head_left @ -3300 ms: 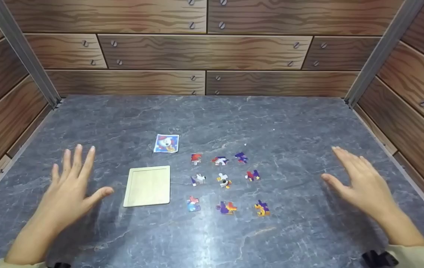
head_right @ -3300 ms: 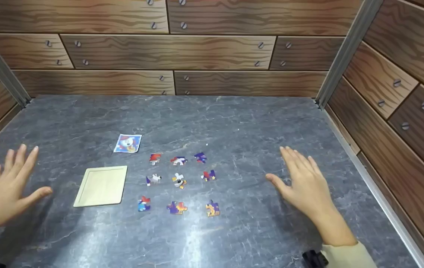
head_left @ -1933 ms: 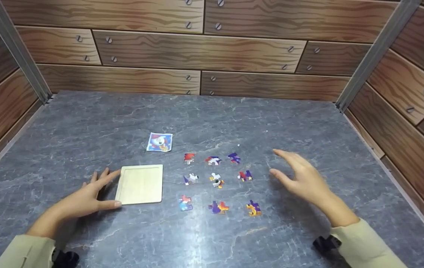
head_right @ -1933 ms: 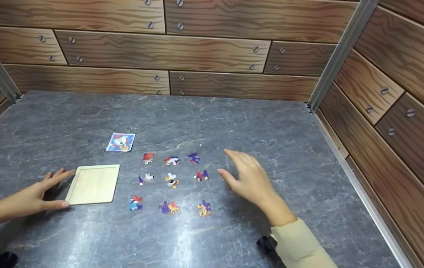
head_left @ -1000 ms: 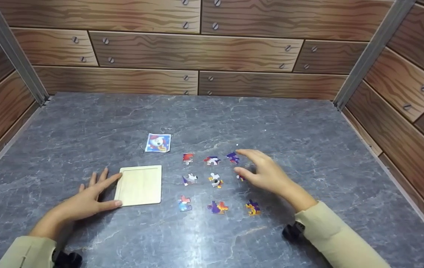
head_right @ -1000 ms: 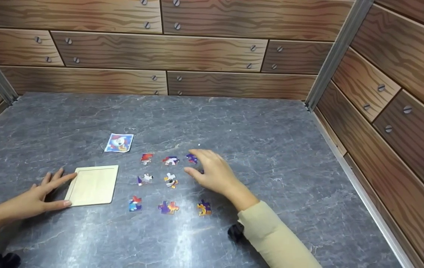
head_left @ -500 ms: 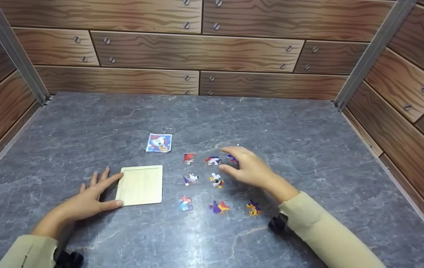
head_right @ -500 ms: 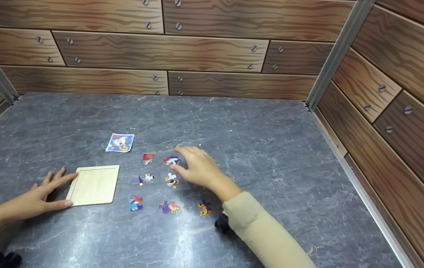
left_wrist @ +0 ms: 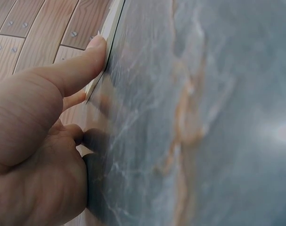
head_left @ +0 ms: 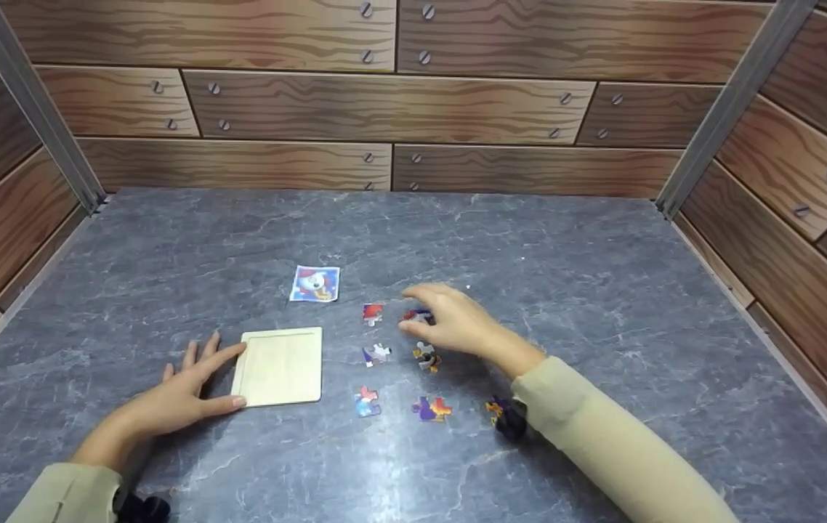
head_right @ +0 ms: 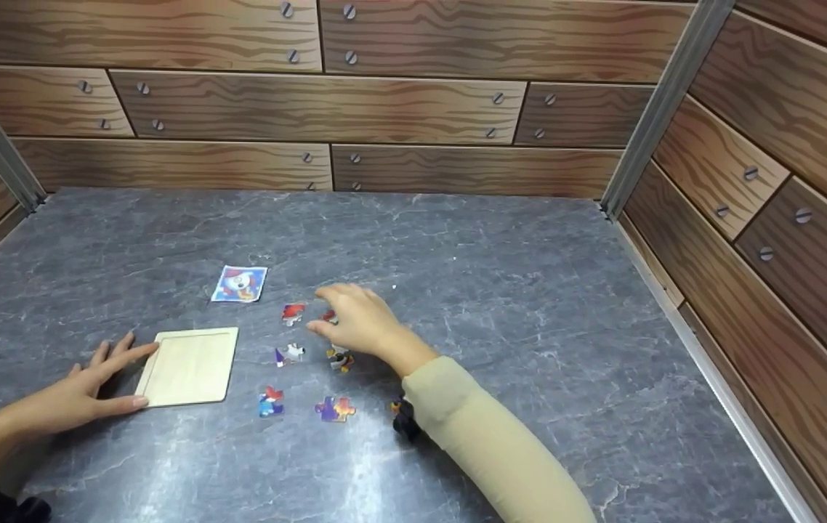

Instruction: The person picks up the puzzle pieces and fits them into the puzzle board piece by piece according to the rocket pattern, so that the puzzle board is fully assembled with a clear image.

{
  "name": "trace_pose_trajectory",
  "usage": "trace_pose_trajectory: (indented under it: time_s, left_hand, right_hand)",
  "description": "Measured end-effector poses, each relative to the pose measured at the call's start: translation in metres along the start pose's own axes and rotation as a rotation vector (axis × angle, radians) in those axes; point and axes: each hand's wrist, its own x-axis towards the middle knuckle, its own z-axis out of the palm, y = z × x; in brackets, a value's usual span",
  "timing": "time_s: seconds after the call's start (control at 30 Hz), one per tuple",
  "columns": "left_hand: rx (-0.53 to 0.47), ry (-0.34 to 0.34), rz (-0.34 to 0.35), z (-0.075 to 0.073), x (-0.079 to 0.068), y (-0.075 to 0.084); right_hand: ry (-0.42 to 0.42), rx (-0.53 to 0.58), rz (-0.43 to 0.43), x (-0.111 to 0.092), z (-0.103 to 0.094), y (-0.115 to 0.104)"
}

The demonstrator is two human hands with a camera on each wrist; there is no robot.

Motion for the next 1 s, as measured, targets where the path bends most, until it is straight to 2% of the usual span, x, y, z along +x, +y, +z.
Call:
trace_pose_trajectory:
  time_s: [0.27, 0.5, 0.67, 0.8, 1.0]
  left_hand:
    - [-0.021, -0.016, -0.019, 0.005, 0.001, -0.002]
    - [-0.009, -0.017, -0.040, -0.005, -0.002, 0.000]
    - [0.011, 0.012, -0.008, -0.011, -0.004, 0.004]
    - [0.013, 0.015, 0.018, -0.008, -0.004, 0.005]
    - [-0.003, 0.001, 0.022, 0.001, 0.000, 0.003]
  right_hand:
    - [-0.055, -0.014, 0.021, 0.017, 0.008, 0.000]
    - [-0.117, 0.008, 0.084, 0.039, 0.013, -0.008]
    - [-0.159, -0.014, 0.102, 0.049, 0.018, -0.010]
    - [-0.181, -0.049, 0.123, 0.051, 0.021, -0.008]
    - [-0.194, -0.060, 0.168, 0.051, 0.024, -0.007]
